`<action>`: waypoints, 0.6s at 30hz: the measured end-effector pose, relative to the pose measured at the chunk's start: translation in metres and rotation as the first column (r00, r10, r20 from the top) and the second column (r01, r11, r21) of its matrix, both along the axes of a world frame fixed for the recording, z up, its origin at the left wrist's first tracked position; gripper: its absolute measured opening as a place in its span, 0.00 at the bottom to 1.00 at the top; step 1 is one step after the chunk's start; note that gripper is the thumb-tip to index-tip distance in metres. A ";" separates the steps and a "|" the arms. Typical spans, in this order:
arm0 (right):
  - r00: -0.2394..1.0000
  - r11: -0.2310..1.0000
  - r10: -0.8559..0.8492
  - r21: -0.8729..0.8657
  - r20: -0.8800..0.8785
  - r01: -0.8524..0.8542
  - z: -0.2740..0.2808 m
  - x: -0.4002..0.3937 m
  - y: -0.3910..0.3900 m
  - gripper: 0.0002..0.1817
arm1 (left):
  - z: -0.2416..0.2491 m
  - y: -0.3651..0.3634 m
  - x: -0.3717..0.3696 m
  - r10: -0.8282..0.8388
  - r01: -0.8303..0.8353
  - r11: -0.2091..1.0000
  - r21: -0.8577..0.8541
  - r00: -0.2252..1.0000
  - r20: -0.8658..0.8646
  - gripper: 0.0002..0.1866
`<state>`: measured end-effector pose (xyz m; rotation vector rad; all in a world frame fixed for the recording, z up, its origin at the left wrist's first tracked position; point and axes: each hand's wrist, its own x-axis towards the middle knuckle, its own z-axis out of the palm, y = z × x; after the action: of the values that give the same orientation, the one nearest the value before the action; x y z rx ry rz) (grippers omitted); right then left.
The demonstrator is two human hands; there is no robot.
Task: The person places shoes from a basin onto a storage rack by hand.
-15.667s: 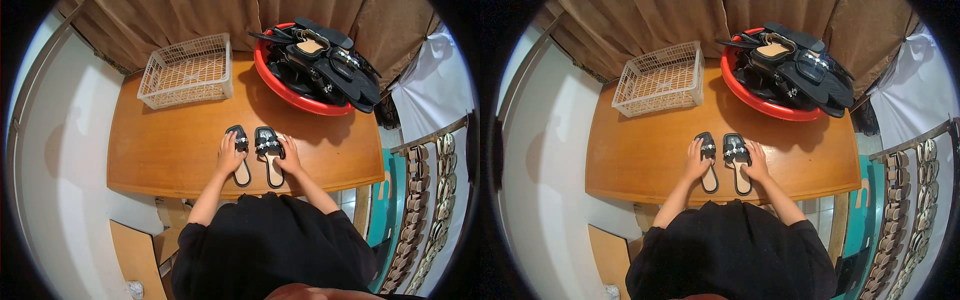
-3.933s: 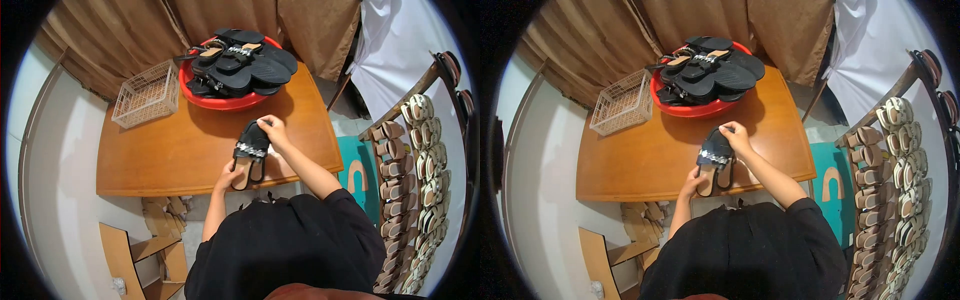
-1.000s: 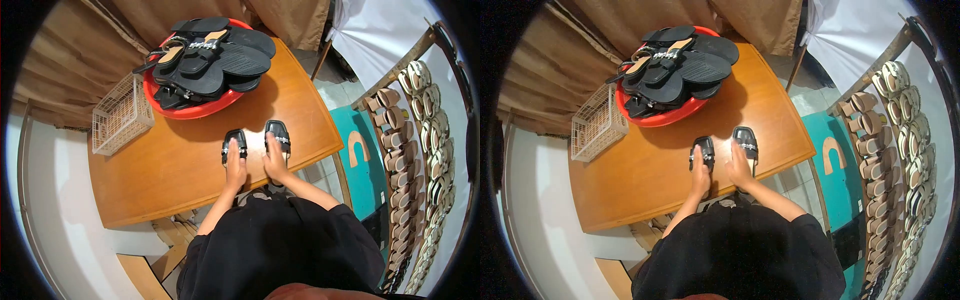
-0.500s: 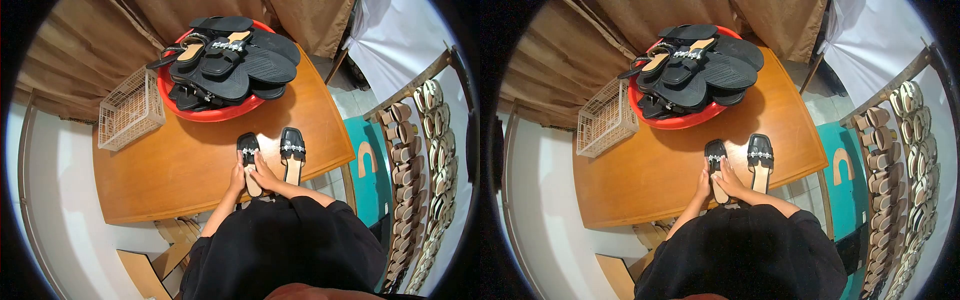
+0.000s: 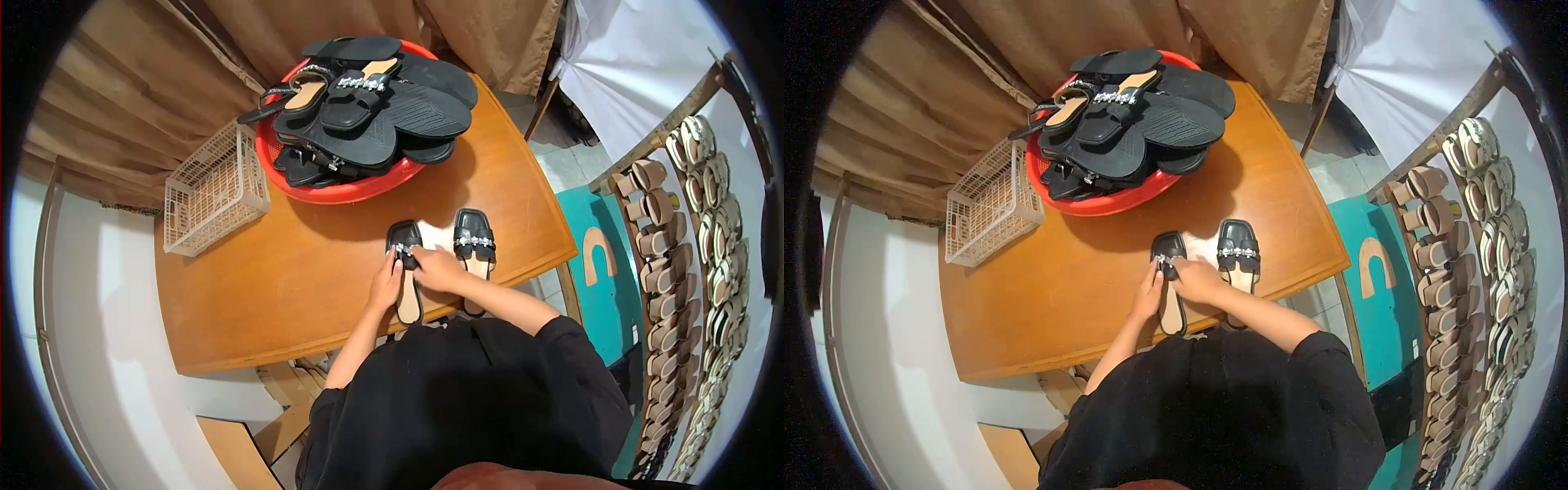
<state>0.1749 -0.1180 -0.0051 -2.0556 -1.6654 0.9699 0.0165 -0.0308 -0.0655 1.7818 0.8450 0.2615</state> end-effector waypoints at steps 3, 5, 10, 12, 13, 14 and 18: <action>0.987 0.873 -0.156 0.473 0.037 0.121 -0.002 0.033 0.000 0.18 | 0.003 0.018 -0.004 -0.023 0.014 0.987 0.158 0.998 0.059 0.29; 0.970 0.898 -0.192 0.425 0.151 0.112 0.003 0.064 -0.004 0.22 | 0.026 0.024 0.001 -0.131 0.108 0.901 0.420 0.991 0.027 0.40; 0.952 0.999 0.039 -0.018 0.304 -0.035 0.012 0.101 -0.044 0.41 | 0.050 0.035 0.019 -0.296 0.357 0.675 0.645 0.933 -0.206 0.38; 0.958 0.998 0.060 -0.023 0.282 -0.055 0.009 0.105 -0.056 0.45 | 0.048 0.039 0.025 -0.314 0.402 0.744 0.534 0.915 -0.252 0.34; 0.966 1.000 -0.012 -0.015 0.257 0.016 0.002 0.108 -0.059 0.45 | 0.050 0.036 0.029 -0.245 0.353 0.726 0.590 0.935 -0.257 0.33; 0.970 0.996 -0.085 -0.012 0.230 0.090 -0.004 0.109 -0.065 0.44 | 0.051 0.031 0.031 -0.253 0.358 0.723 0.590 0.933 -0.256 0.33; 0.957 0.950 -0.284 0.121 -0.055 0.289 0.006 0.123 -0.095 0.34 | 0.048 0.005 0.039 -0.077 0.243 0.801 0.548 0.948 -0.308 0.30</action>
<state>0.2977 -0.2133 0.0004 -2.1038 -1.3239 0.7783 0.0555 -0.0257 -0.0178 2.5028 0.8500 0.1716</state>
